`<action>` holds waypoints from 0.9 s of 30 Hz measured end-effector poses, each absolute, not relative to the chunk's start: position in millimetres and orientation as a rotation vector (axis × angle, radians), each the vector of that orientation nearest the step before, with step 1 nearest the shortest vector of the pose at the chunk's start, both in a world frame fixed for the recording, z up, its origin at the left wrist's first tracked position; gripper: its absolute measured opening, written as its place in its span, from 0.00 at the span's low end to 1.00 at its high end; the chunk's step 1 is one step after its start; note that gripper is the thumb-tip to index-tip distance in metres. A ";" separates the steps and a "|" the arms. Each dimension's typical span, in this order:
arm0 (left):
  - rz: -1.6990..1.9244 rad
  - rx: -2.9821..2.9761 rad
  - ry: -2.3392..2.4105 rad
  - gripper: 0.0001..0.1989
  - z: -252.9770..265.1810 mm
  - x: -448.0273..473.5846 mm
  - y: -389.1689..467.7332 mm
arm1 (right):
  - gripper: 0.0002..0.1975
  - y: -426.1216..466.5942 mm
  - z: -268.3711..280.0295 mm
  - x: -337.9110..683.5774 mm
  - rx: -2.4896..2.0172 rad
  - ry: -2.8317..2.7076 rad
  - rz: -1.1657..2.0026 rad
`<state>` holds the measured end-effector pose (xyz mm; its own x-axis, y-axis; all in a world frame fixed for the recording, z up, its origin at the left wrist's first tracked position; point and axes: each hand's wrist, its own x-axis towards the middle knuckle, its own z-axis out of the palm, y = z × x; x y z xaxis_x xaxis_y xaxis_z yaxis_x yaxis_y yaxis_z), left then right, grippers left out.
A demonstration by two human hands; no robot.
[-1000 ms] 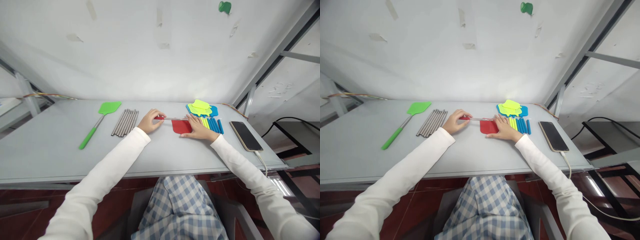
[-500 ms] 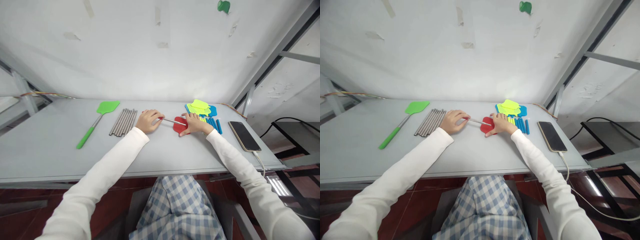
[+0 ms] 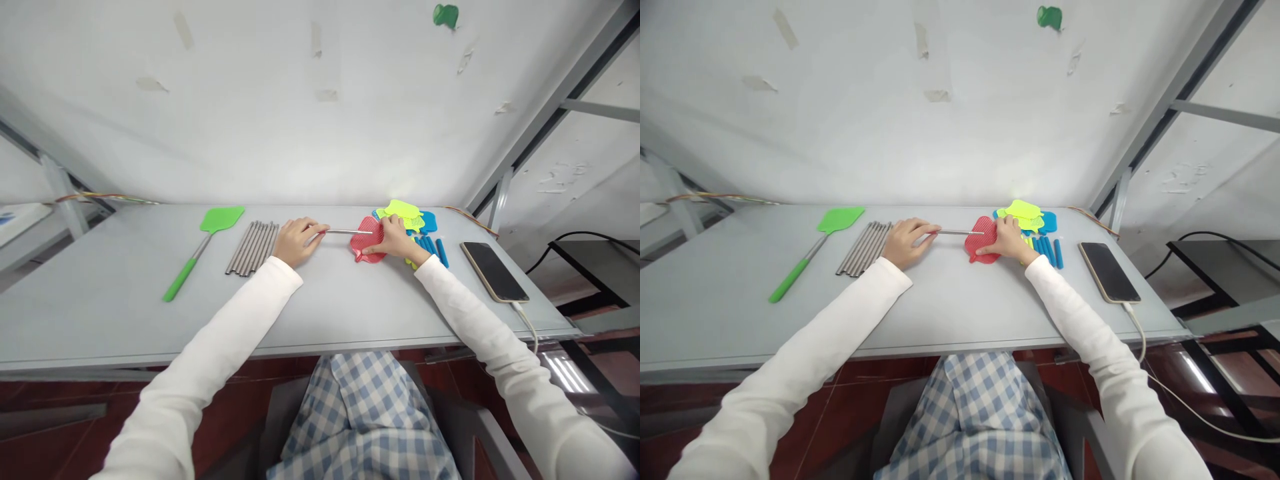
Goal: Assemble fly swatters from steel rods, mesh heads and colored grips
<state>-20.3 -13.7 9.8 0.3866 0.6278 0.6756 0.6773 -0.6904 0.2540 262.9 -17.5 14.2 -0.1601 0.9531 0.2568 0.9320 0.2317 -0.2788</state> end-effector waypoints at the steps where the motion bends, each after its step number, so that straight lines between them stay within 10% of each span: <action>1: -1.223 -2.545 -1.218 0.12 9.7 -20.9 -13.1 | 0.37 -15.5 14.7 266.0 -1.671 -2.049 0.115; 11: -1.134 -2.370 -1.238 0.16 6.3 -32.4 -1.6 | 0.22 -7.5 15.0 300.7 -0.973 -1.440 0.848; 27: -1.199 -2.500 -1.248 0.14 6.1 -35.1 1.0 | 0.21 -14.7 17.1 298.7 -0.958 -1.401 0.946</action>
<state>-35.1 1.0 6.1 0.3540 0.6332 0.6883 0.7131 -0.6589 0.2394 298.7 -14.7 17.1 -0.0323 0.9383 0.3442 0.0312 0.3452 -0.9380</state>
